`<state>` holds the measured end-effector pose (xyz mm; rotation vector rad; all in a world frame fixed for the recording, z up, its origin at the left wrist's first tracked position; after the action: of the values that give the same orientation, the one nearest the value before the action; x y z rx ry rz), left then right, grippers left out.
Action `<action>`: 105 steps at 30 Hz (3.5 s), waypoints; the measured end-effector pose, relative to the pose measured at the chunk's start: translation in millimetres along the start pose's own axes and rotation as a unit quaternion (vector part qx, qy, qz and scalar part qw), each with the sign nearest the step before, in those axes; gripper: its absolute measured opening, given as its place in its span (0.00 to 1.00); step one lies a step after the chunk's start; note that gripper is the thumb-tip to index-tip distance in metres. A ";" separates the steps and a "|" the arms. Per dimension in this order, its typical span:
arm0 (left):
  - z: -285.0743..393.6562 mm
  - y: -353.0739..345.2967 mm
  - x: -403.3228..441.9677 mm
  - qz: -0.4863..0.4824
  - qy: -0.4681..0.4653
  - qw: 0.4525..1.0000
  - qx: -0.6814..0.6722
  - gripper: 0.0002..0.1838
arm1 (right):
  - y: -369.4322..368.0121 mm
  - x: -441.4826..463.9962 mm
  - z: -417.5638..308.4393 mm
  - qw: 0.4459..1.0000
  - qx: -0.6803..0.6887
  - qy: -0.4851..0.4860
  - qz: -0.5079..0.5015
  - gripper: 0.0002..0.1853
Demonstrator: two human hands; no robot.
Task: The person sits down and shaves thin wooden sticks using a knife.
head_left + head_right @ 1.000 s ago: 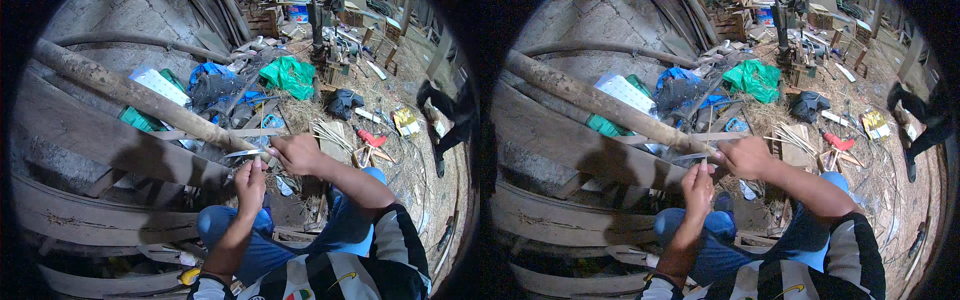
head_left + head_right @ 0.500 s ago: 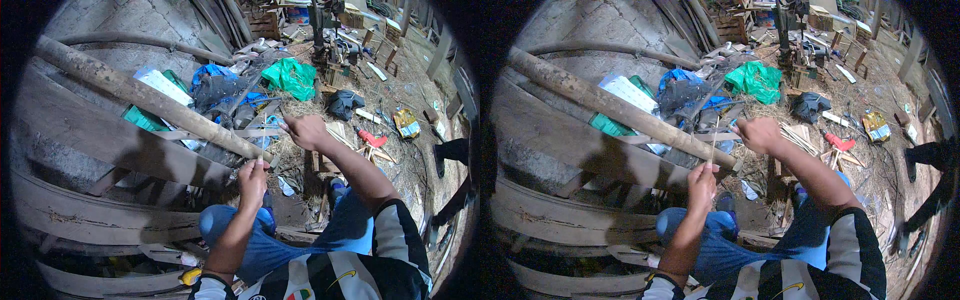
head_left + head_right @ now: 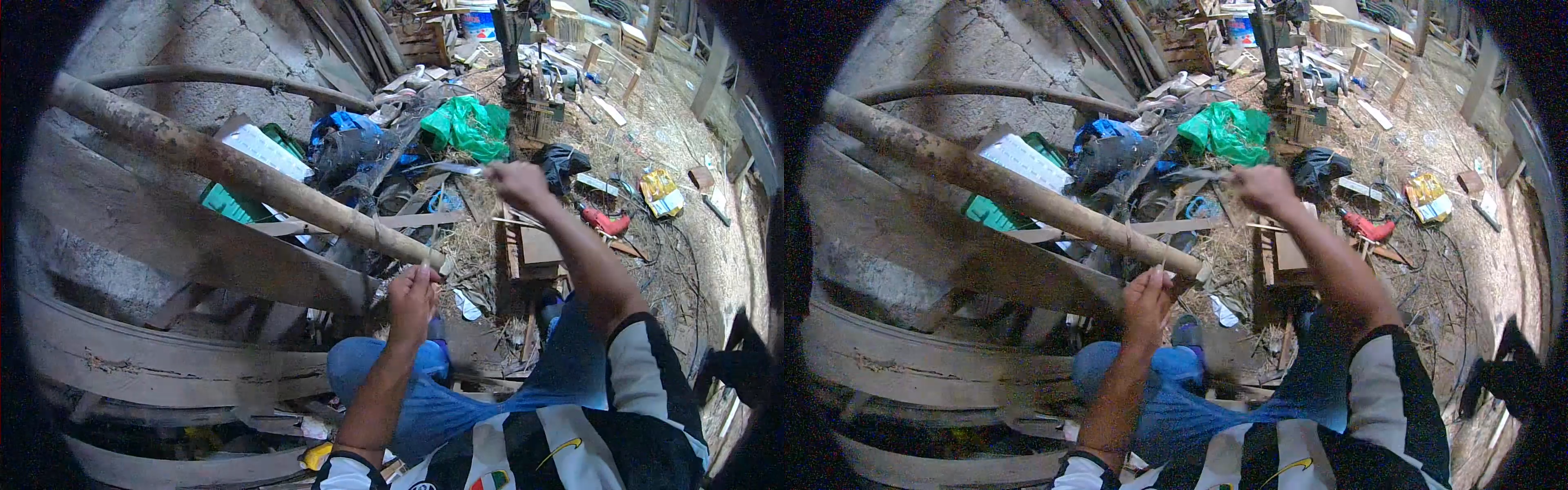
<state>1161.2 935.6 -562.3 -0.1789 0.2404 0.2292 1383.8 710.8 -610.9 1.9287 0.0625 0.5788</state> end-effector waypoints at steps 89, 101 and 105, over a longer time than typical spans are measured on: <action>0.6 3.4 0.0 0.101 -0.061 0.992 -0.045 0.13 | 51.3 -73.5 -133.5 0.956 0.180 0.227 -0.058 0.13; 2.3 0.6 -5.4 0.114 -0.113 0.986 0.033 0.14 | 57.3 -51.2 -113.5 0.982 0.112 0.140 -0.062 0.11; 0.8 -2.1 -7.8 0.103 -0.103 0.989 0.023 0.14 | 59.6 -48.5 -110.6 0.988 0.091 0.115 -0.053 0.10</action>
<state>1154.5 932.1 -559.3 -0.0826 0.0573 0.4446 1281.6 764.9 -541.8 2.0120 0.3753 0.7423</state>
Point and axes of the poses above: each hand's wrist, its own x-axis towards the middle knuckle, its own y-axis out of the back of the hand, z = x × y, the point moved 2 cm from there along x, towards the middle knuckle, and after that the axes turned 4 degrees about z, right-handed, at the moved point
